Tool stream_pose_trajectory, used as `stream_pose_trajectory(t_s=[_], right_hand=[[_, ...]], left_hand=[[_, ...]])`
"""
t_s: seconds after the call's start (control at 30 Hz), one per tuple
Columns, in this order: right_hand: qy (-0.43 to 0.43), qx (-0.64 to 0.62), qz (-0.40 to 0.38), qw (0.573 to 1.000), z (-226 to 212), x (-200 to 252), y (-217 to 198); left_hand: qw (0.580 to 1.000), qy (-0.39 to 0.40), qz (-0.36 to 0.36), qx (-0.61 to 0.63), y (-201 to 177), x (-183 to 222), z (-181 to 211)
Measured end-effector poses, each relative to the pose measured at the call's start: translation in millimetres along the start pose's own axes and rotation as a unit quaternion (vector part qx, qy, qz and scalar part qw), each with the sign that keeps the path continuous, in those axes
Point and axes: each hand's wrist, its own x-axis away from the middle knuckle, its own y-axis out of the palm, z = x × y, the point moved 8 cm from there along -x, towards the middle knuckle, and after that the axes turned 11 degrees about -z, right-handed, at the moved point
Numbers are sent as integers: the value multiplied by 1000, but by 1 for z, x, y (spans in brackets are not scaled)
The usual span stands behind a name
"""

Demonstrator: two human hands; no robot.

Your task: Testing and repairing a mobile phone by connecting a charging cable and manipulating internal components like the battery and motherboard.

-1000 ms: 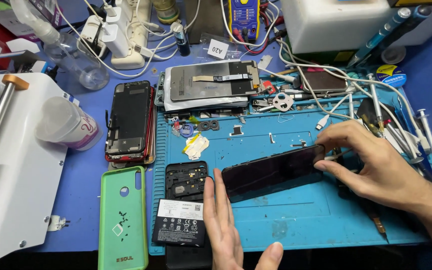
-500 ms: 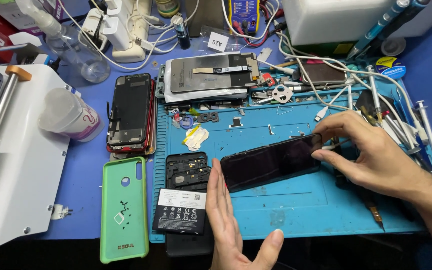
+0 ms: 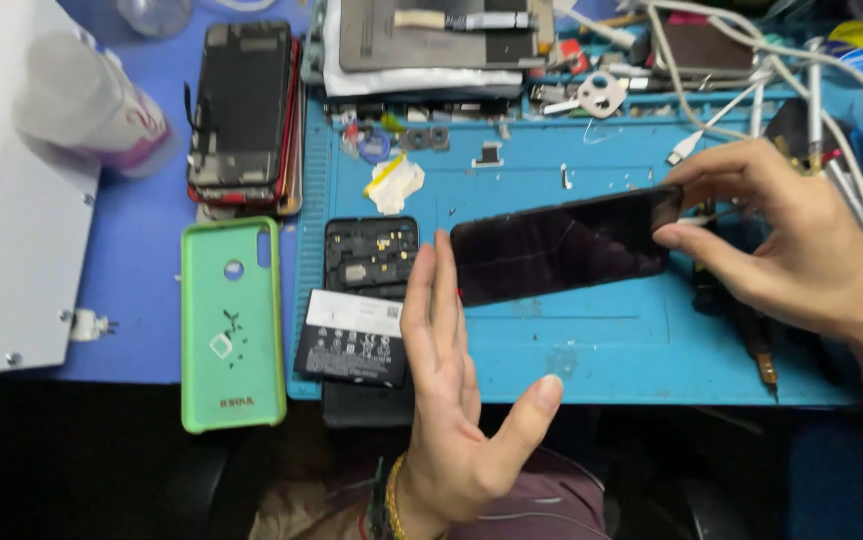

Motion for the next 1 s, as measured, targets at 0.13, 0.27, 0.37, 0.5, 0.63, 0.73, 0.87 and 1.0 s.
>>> stream_pose_trajectory(t_s=[0.13,0.27,0.37,0.5,0.63,0.73,0.87,1.0], right_hand=[[-20,42,21,999,0,6,1],[-10,34,1,999,10,7,3],[-14,63,-4,998,10,7,4],[1,60,-1,998,14,8,6],[0,66,-1,998,13,7,4],[1,61,-9,998,8,5,3],[2,68,-10,998,10,5,3],[1,62,-4,998,11,5,3]], left_hand=[[1000,14,-5,-2,-3,2,0],[1000,24,10,-6,-5,4,0],[999,43,19,-23,-7,6,3],[999,46,17,-22,-7,6,3],[999,43,15,-28,-7,5,5],[998,47,18,-28,-7,5,5],[998,47,17,-30,-8,4,3],[998,54,16,-33,-7,3,3]])
